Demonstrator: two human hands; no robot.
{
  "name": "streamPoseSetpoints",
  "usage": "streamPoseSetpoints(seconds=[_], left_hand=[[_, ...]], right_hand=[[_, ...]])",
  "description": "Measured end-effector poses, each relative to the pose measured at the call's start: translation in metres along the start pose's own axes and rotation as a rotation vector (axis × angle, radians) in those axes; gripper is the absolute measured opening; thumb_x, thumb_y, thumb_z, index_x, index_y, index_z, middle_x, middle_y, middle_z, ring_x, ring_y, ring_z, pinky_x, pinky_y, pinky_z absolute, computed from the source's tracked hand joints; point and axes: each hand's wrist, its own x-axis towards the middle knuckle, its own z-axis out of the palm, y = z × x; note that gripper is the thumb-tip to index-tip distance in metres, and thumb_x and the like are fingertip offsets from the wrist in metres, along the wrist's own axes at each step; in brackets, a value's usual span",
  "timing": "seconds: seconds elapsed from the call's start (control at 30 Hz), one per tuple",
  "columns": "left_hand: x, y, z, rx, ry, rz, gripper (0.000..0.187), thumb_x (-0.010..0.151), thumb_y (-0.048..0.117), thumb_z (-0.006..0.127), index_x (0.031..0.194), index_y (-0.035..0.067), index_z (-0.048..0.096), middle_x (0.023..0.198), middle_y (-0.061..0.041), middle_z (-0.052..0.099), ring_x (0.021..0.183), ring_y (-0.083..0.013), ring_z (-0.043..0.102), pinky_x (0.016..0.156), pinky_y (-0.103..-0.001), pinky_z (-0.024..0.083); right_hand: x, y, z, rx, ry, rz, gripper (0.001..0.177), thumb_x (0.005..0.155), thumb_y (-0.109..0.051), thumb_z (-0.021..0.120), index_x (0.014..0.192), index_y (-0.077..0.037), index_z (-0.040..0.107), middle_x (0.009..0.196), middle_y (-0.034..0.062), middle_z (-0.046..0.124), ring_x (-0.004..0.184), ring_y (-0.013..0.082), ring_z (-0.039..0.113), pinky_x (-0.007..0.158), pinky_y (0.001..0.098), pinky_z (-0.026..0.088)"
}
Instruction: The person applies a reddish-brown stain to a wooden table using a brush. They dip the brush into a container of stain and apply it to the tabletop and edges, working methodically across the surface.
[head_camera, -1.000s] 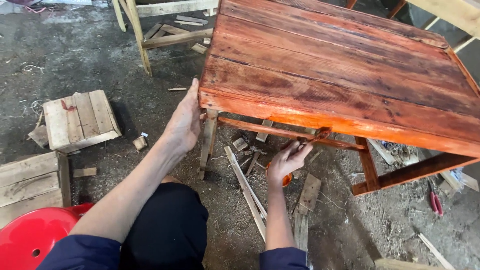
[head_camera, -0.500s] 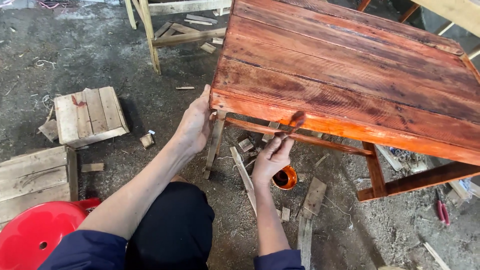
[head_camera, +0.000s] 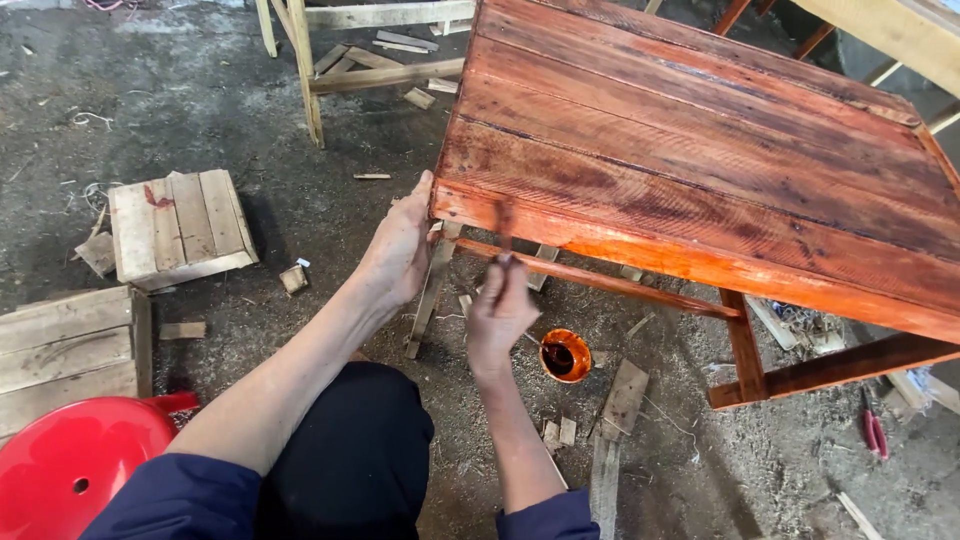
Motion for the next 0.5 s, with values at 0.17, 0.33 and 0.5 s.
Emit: streamPoseSetpoints(seconds=[0.17, 0.33, 0.5], left_hand=[[-0.039, 0.024, 0.027, -0.019, 0.02, -0.006, 0.049, 0.1, 0.058, 0.052, 0.119, 0.014, 0.065, 0.113, 0.0, 0.063, 0.108, -0.0208, 0.061, 0.088, -0.033, 0.045], [-0.047, 0.025, 0.032, -0.057, 0.049, 0.058, 0.05, 0.1, 0.052, 0.056, 0.124, 0.01, 0.067, 0.121, -0.004, 0.067, 0.114, -0.0228, 0.063, 0.095, -0.035, 0.047], [-0.06, 0.033, 0.028, 0.316, 0.171, 0.733, 0.046, 0.115, 0.03, 0.04, 0.149, 0.0, 0.047, 0.139, -0.025, 0.047, 0.143, -0.0402, 0.041, 0.12, -0.053, 0.029]], right_hand=[[0.011, -0.01, -0.02, -0.065, -0.062, -0.032, 0.016, 0.102, -0.025, 0.059, 0.099, -0.013, 0.068, 0.062, 0.0082, 0.068, 0.048, 0.0281, 0.066, 0.05, 0.0373, 0.055], [0.02, 0.052, -0.056, -0.133, 0.241, 0.155, 0.016, 0.105, -0.026, 0.051, 0.096, -0.019, 0.061, 0.067, 0.0051, 0.065, 0.06, 0.0302, 0.067, 0.062, 0.0394, 0.053], [0.023, 0.088, -0.093, -0.043, 0.414, 0.217, 0.014, 0.108, -0.016, 0.053, 0.112, -0.008, 0.064, 0.082, 0.0158, 0.066, 0.07, 0.0237, 0.062, 0.075, 0.0389, 0.053]])
